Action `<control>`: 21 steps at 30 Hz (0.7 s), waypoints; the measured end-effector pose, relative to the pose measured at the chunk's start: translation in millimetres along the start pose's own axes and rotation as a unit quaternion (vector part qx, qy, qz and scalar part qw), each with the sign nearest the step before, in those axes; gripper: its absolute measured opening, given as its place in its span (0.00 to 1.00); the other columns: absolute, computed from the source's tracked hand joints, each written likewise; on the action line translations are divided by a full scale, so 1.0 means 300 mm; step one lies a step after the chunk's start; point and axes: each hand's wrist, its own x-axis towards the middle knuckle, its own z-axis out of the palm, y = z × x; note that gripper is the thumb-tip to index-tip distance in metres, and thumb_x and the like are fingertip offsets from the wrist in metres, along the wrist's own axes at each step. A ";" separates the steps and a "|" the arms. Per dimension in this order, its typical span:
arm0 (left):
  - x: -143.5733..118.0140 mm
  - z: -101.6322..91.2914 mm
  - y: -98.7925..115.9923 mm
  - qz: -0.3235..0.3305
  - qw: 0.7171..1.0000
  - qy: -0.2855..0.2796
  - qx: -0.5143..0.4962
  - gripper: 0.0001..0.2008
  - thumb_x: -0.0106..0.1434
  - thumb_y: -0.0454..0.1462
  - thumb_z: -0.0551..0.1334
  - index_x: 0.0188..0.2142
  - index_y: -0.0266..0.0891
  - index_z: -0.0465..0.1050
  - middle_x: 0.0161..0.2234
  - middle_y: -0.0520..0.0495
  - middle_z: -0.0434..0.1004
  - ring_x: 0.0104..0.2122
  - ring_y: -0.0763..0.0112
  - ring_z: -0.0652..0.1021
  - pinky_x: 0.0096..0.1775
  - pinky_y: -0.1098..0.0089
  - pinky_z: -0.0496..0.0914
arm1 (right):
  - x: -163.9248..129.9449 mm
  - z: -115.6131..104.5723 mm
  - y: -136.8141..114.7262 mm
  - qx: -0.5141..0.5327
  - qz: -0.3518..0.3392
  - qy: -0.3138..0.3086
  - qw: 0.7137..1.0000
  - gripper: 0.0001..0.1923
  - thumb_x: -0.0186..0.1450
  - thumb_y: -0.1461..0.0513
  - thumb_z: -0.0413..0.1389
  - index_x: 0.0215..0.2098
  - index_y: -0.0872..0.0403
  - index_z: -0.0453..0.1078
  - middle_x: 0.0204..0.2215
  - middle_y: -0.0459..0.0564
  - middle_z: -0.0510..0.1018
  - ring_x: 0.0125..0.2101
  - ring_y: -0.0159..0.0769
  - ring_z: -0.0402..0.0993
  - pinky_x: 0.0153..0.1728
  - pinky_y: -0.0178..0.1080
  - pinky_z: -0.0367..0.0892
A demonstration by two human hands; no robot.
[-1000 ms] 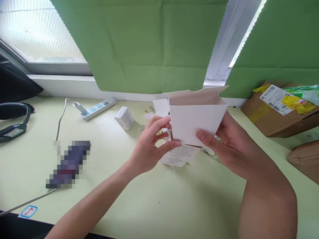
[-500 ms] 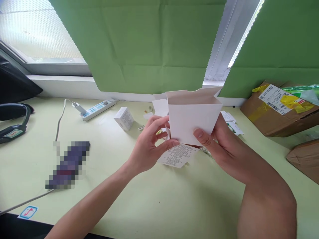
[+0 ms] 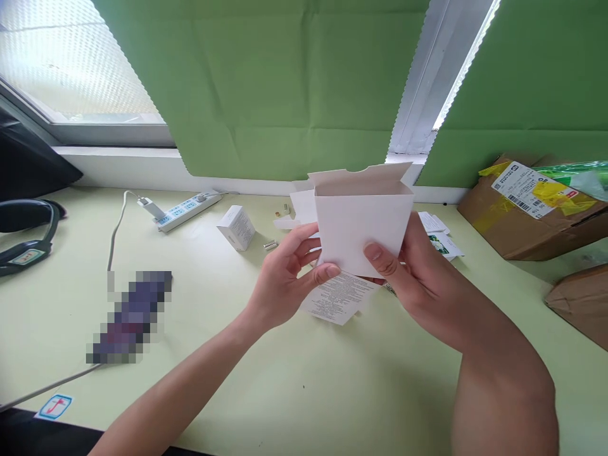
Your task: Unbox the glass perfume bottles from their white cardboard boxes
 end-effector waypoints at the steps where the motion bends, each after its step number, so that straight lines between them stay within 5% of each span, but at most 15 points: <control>1: 0.000 -0.001 0.002 -0.010 1.000 -0.019 -0.003 0.27 0.62 0.42 0.67 0.60 0.49 0.62 0.56 0.43 0.68 0.53 0.61 0.74 0.54 0.56 0.72 | 0.002 0.000 0.000 0.000 -0.004 0.006 1.000 0.19 0.69 0.48 0.52 0.57 0.35 0.61 0.55 0.44 0.71 0.54 0.41 0.70 0.34 0.32 0.79; 4: -0.004 0.001 0.005 -0.055 0.996 -0.073 -0.006 0.38 0.62 0.43 0.67 0.66 0.55 0.48 0.52 0.44 0.72 0.49 0.61 0.76 0.49 0.56 0.74 | 0.004 0.000 0.003 0.001 -0.018 0.030 0.999 0.21 0.69 0.48 0.52 0.59 0.34 0.59 0.56 0.44 0.70 0.55 0.42 0.70 0.36 0.34 0.79; 7: -0.010 0.015 -0.005 -0.082 0.994 -0.067 -0.022 0.43 0.63 0.44 0.66 0.67 0.58 0.39 0.50 0.45 0.72 0.47 0.61 0.77 0.45 0.57 0.75 | 0.002 -0.002 0.006 0.010 -0.017 0.035 0.999 0.19 0.68 0.48 0.52 0.57 0.35 0.61 0.56 0.44 0.70 0.49 0.41 0.74 0.35 0.36 0.80; 12: -0.018 0.048 -0.035 -0.076 0.996 -0.028 -0.037 0.36 0.64 0.46 0.64 0.66 0.54 0.47 0.48 0.44 0.72 0.45 0.61 0.76 0.42 0.60 0.75 | -0.004 -0.005 0.012 0.012 -0.001 0.034 0.999 0.17 0.67 0.47 0.54 0.53 0.36 0.63 0.49 0.44 0.74 0.44 0.39 0.76 0.31 0.34 0.78; 21: -0.034 0.070 -0.048 -0.049 0.997 0.030 -0.051 0.31 0.66 0.45 0.62 0.64 0.53 0.49 0.48 0.46 0.71 0.45 0.65 0.75 0.43 0.61 0.74 | 0.007 0.025 0.004 0.028 -0.015 0.073 0.997 0.14 0.67 0.47 0.53 0.50 0.37 0.64 0.42 0.43 0.74 0.41 0.38 0.73 0.43 0.40 0.74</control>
